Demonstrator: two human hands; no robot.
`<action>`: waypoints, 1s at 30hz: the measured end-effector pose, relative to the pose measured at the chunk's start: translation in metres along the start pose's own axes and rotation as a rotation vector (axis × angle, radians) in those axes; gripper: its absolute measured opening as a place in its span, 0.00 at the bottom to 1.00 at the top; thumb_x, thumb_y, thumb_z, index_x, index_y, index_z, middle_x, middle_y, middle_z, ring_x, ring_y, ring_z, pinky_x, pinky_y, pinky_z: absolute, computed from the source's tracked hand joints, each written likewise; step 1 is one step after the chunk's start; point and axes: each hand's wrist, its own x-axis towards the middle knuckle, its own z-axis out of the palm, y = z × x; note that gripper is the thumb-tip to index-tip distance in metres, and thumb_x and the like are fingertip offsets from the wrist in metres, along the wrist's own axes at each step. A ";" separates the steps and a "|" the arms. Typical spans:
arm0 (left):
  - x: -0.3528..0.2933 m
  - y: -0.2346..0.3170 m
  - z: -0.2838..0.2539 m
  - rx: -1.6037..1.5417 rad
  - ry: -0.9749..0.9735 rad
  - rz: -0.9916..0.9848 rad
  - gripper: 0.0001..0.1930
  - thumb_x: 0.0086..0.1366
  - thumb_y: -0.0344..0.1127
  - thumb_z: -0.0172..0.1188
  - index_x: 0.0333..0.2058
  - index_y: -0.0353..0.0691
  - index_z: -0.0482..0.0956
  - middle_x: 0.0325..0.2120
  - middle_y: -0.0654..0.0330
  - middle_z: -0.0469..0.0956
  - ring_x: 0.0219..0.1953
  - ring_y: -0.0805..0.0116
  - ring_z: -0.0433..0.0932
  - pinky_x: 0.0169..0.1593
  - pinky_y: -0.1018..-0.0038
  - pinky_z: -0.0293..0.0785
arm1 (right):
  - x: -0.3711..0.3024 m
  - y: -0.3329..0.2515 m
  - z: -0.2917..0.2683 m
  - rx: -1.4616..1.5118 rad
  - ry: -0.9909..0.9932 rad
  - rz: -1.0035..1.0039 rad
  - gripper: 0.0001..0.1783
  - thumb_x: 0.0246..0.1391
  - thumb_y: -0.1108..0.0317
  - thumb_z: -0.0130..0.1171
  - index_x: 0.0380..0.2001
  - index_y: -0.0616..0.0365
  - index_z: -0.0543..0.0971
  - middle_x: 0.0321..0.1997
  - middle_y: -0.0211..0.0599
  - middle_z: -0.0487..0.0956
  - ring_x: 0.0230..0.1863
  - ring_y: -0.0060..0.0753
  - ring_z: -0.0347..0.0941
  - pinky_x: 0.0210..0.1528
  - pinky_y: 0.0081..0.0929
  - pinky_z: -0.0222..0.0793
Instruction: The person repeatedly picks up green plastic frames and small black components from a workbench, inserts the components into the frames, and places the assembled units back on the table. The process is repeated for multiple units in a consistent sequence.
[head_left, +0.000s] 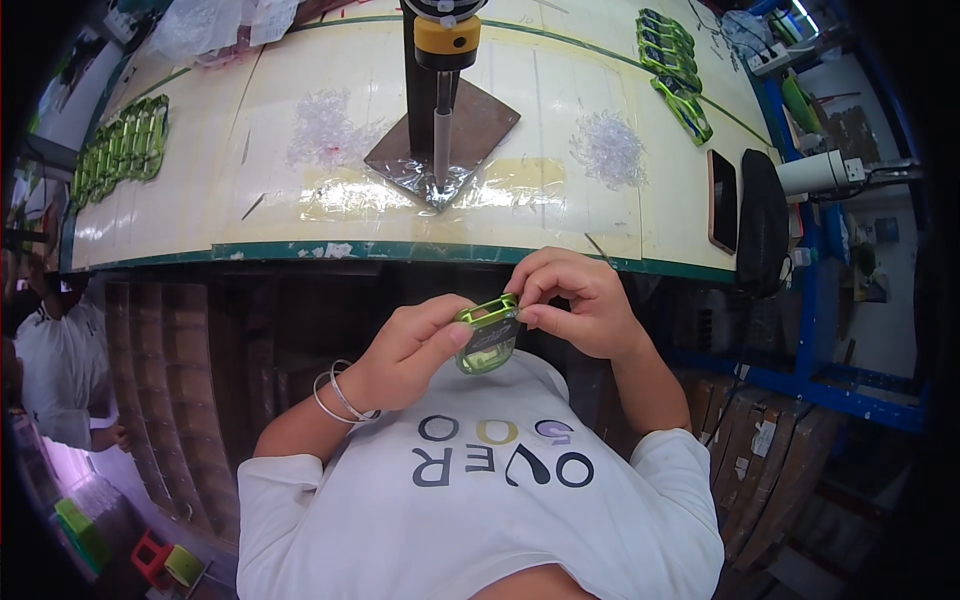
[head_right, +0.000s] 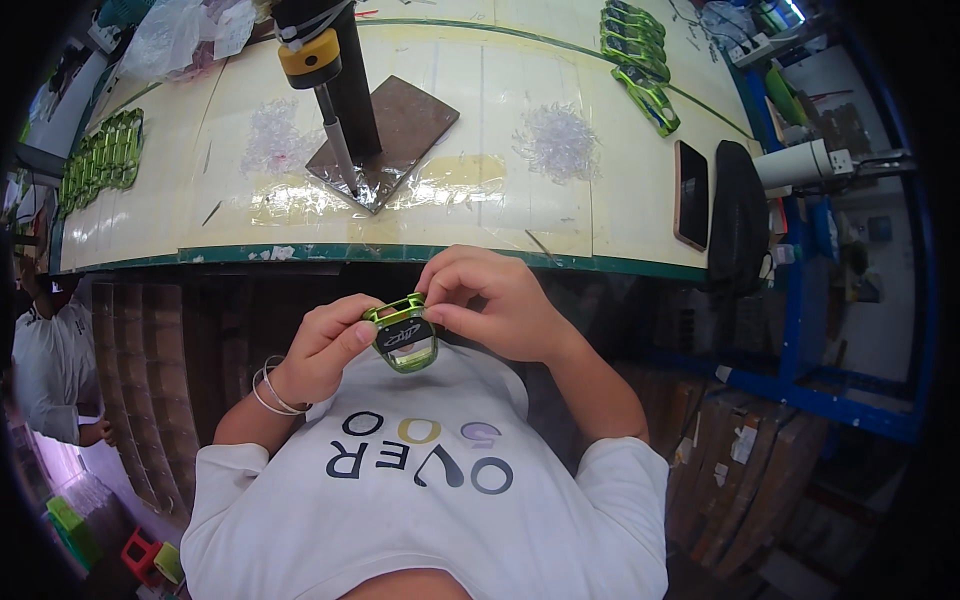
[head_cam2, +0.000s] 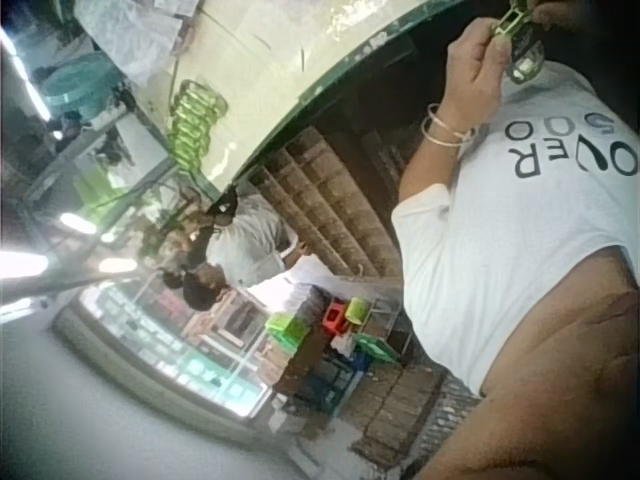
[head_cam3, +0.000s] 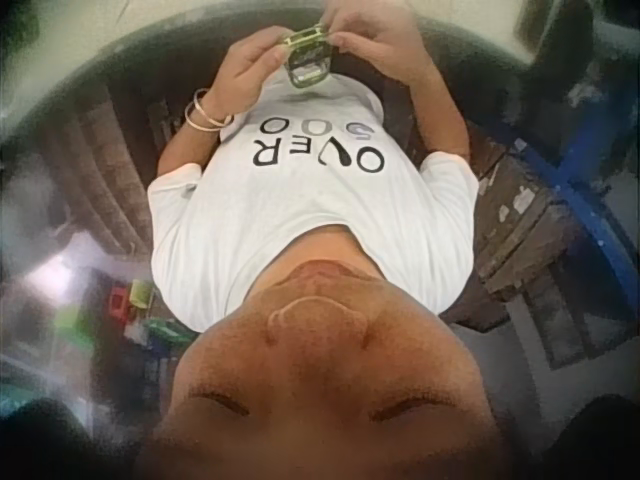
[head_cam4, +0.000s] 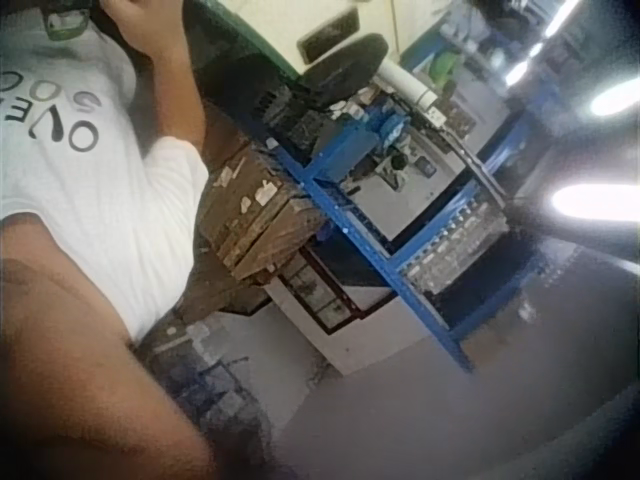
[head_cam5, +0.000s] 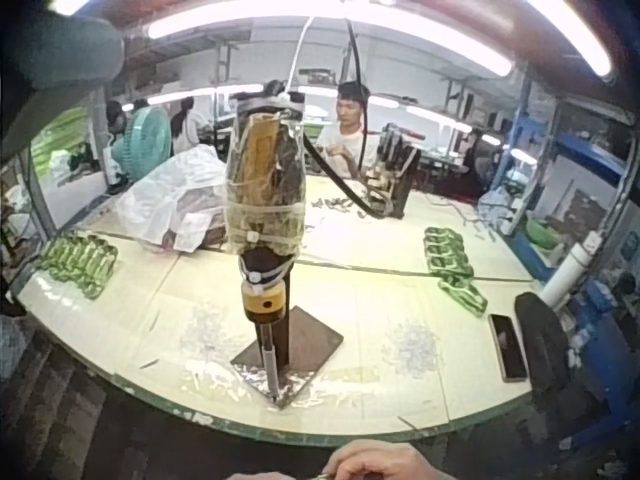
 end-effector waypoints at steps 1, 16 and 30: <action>0.000 0.000 0.000 0.022 -0.007 -0.001 0.11 0.60 0.34 0.43 0.35 0.32 0.70 0.23 0.59 0.69 0.24 0.76 0.66 0.29 0.81 0.63 | 0.000 -0.002 -0.001 -0.082 -0.013 -0.034 0.04 0.36 0.80 0.57 0.21 0.64 0.73 0.31 0.39 0.72 0.27 0.22 0.68 0.28 0.15 0.65; -0.002 0.006 0.006 0.152 -0.012 0.004 0.09 0.59 0.32 0.44 0.33 0.32 0.69 0.22 0.54 0.69 0.22 0.66 0.68 0.28 0.76 0.64 | -0.005 -0.012 -0.001 -0.188 -0.032 -0.036 0.04 0.38 0.79 0.56 0.22 0.64 0.72 0.32 0.36 0.71 0.28 0.23 0.70 0.29 0.16 0.69; -0.001 0.001 0.007 0.107 0.077 0.027 0.10 0.60 0.31 0.44 0.36 0.31 0.69 0.23 0.57 0.69 0.24 0.72 0.68 0.29 0.78 0.64 | -0.006 0.001 0.011 -0.067 0.121 -0.010 0.09 0.37 0.80 0.57 0.28 0.65 0.72 0.33 0.41 0.72 0.32 0.28 0.71 0.33 0.18 0.68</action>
